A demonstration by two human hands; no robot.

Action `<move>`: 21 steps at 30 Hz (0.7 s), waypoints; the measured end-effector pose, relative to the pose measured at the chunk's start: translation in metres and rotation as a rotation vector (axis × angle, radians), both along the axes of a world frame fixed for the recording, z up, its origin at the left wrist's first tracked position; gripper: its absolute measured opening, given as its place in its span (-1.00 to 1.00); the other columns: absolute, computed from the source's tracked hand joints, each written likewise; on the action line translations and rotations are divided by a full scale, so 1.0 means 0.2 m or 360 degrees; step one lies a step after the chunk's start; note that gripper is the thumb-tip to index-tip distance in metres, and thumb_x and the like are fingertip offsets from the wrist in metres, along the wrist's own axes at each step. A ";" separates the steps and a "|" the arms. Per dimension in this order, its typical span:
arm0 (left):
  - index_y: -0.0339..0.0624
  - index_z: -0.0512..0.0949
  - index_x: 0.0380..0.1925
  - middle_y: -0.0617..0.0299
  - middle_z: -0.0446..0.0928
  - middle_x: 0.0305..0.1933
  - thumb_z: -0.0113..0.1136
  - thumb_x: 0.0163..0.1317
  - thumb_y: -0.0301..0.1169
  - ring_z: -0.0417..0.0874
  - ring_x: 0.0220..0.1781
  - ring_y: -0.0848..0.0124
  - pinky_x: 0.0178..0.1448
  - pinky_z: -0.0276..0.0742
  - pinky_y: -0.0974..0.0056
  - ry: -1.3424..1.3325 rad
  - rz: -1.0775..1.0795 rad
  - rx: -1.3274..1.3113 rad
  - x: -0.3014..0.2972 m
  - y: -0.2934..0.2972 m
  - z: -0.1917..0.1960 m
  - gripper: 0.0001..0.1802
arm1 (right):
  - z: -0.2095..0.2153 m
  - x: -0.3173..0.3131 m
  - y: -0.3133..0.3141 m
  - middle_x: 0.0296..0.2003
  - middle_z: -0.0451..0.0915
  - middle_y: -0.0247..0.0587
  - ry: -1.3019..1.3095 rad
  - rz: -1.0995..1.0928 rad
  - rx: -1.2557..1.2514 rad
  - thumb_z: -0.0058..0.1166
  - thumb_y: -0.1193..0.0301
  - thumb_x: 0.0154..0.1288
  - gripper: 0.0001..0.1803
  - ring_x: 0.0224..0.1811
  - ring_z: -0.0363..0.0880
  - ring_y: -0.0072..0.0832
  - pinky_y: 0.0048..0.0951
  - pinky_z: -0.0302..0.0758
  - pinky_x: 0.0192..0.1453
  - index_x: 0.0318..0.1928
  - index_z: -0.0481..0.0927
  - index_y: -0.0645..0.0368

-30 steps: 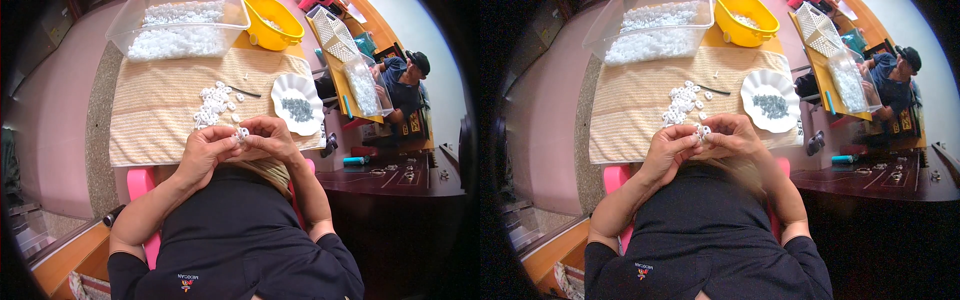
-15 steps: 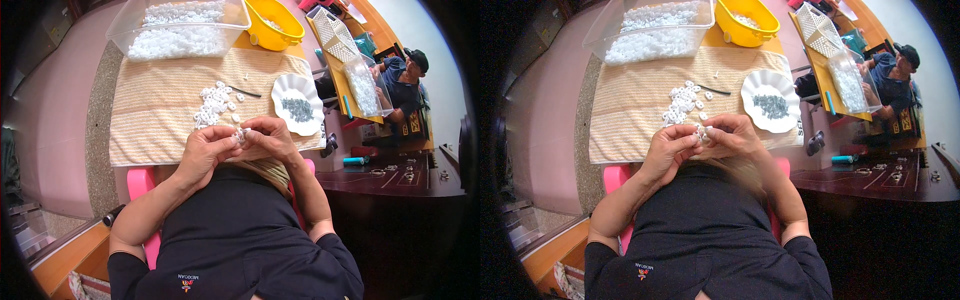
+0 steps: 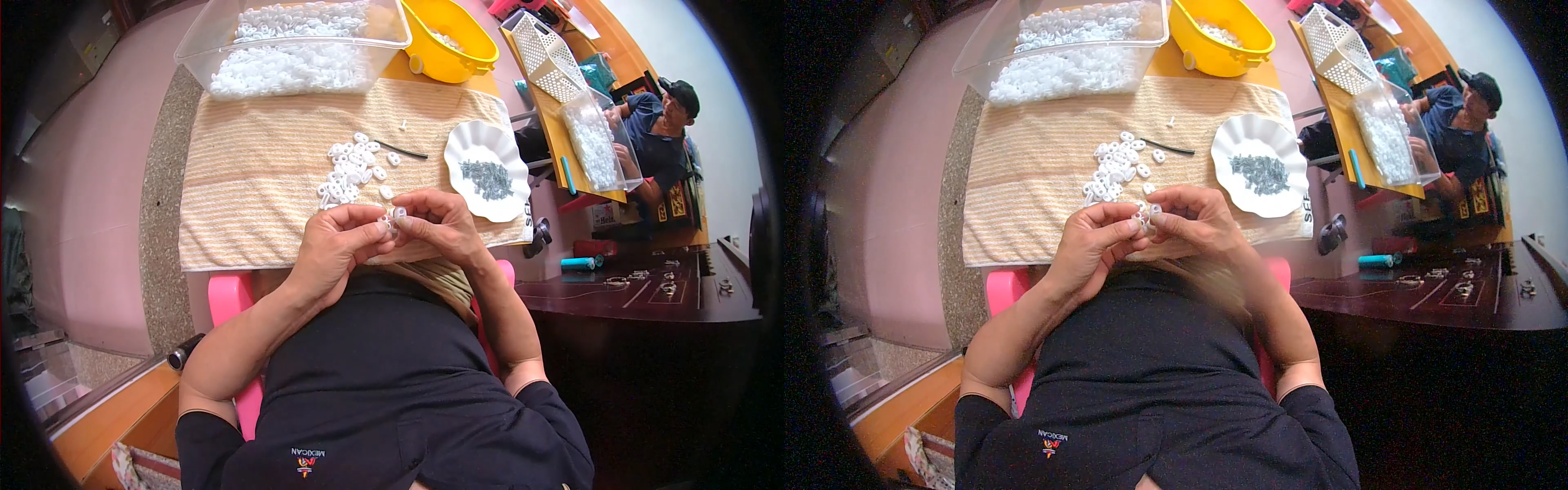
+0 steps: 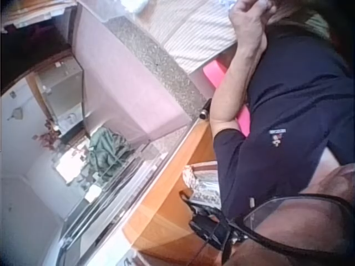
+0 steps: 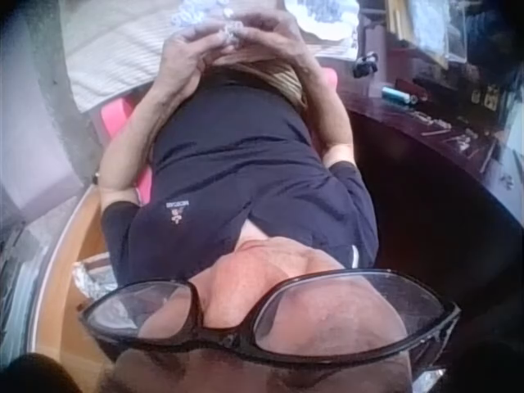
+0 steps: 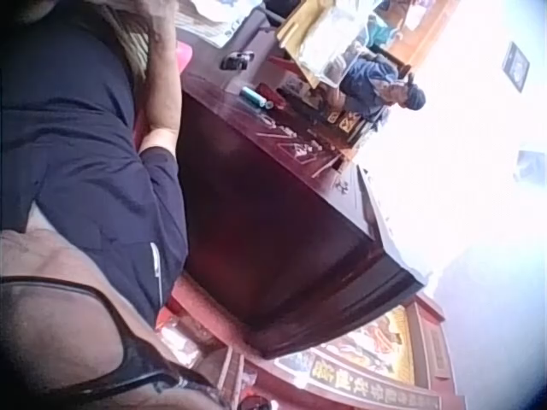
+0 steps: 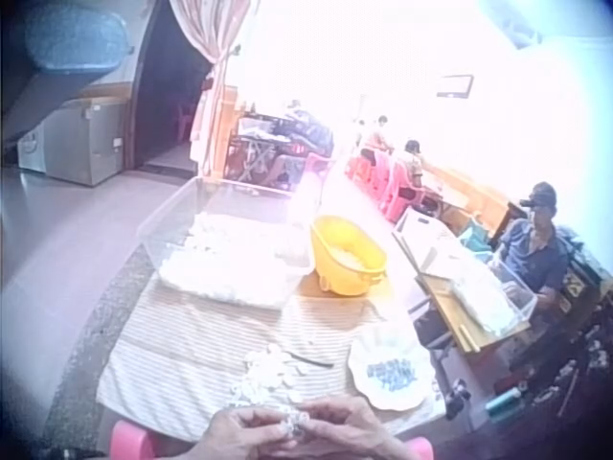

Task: The recorder is manually assembling small white plastic components by inserting small metal pins into them.

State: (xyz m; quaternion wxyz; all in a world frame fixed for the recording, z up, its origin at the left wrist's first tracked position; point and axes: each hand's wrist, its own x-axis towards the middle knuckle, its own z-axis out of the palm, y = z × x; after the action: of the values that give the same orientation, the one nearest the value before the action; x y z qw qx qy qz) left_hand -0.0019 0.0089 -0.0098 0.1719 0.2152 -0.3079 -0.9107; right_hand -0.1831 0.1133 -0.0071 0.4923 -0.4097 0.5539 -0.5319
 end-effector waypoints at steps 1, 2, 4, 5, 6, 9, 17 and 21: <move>-0.36 0.56 -0.16 0.14 0.63 -0.27 0.20 0.24 -0.56 0.66 -0.28 0.46 -0.13 0.64 0.41 -0.0010 0.0002 -0.0005 0.00 0.00 0.00 -0.83 | 0.00 0.00 0.00 -0.26 0.65 -0.16 0.0000 0.0000 0.0000 0.12 0.56 0.31 -0.72 -0.26 0.66 -0.51 -0.51 0.63 -0.17 0.01 0.53 0.38; -0.36 0.56 -0.16 0.14 0.63 -0.27 0.20 0.24 -0.56 0.66 -0.28 0.46 -0.13 0.64 0.41 -0.0010 0.0002 -0.0004 0.00 0.00 0.00 -0.83 | 0.01 0.01 0.00 -0.25 0.65 -0.15 -0.0056 -0.0002 -0.0017 0.13 0.56 0.31 -0.72 -0.25 0.66 -0.50 -0.51 0.63 -0.16 0.01 0.53 0.39; -0.36 0.56 -0.16 0.14 0.63 -0.27 0.19 0.24 -0.56 0.65 -0.28 0.47 -0.12 0.64 0.41 -0.0008 0.0007 0.0004 0.00 0.00 0.00 -0.83 | 0.01 0.02 0.00 -0.24 0.65 -0.14 -0.0112 -0.0003 -0.0035 0.13 0.56 0.30 -0.72 -0.25 0.66 -0.50 -0.51 0.63 -0.16 0.01 0.53 0.39; -0.36 0.56 -0.16 0.14 0.63 -0.27 0.19 0.24 -0.56 0.65 -0.28 0.47 -0.12 0.64 0.41 -0.0009 0.0010 0.0004 0.00 0.00 0.00 -0.83 | 0.01 0.02 0.00 -0.22 0.65 -0.13 -0.0118 0.0011 -0.0039 0.13 0.57 0.30 -0.71 -0.24 0.66 -0.49 -0.51 0.63 -0.16 0.02 0.52 0.40; -0.37 0.56 -0.16 0.14 0.63 -0.26 0.19 0.24 -0.56 0.65 -0.28 0.47 -0.12 0.64 0.41 -0.0006 0.0013 0.0003 0.00 0.00 0.00 -0.83 | 0.01 0.02 0.00 -0.21 0.65 -0.12 -0.0124 0.0024 -0.0042 0.13 0.58 0.30 -0.70 -0.23 0.66 -0.49 -0.50 0.64 -0.15 0.03 0.50 0.41; -0.37 0.56 -0.16 0.14 0.63 -0.26 0.19 0.24 -0.56 0.65 -0.28 0.47 -0.12 0.64 0.41 -0.0002 0.0009 0.0005 0.00 0.00 0.01 -0.83 | 0.00 0.01 0.01 -0.20 0.64 -0.10 -0.0108 0.0044 -0.0060 0.12 0.59 0.30 -0.67 -0.22 0.67 -0.46 -0.48 0.64 -0.15 0.06 0.47 0.42; -0.37 0.57 -0.17 0.14 0.63 -0.26 0.20 0.24 -0.56 0.65 -0.29 0.46 -0.12 0.63 0.41 0.0009 -0.0002 -0.0005 0.00 0.00 0.00 -0.83 | -0.01 -0.01 0.01 -0.21 0.64 -0.09 -0.0139 0.0075 -0.0065 0.13 0.58 0.29 -0.67 -0.22 0.68 -0.43 -0.44 0.65 -0.14 0.04 0.47 0.42; -0.37 0.57 -0.17 0.13 0.63 -0.27 0.20 0.24 -0.56 0.64 -0.29 0.47 -0.12 0.63 0.41 0.0002 -0.0002 -0.0004 0.00 0.00 0.00 -0.83 | -0.01 -0.01 0.01 -0.23 0.65 -0.10 -0.0075 0.0043 -0.0032 0.14 0.57 0.29 -0.69 -0.24 0.68 -0.44 -0.45 0.65 -0.17 0.03 0.50 0.42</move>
State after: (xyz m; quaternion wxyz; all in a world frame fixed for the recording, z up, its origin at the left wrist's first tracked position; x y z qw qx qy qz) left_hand -0.0018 0.0094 -0.0090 0.1718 0.2143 -0.3090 -0.9105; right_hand -0.1857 0.1159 -0.0093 0.5083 -0.4095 0.5312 -0.5401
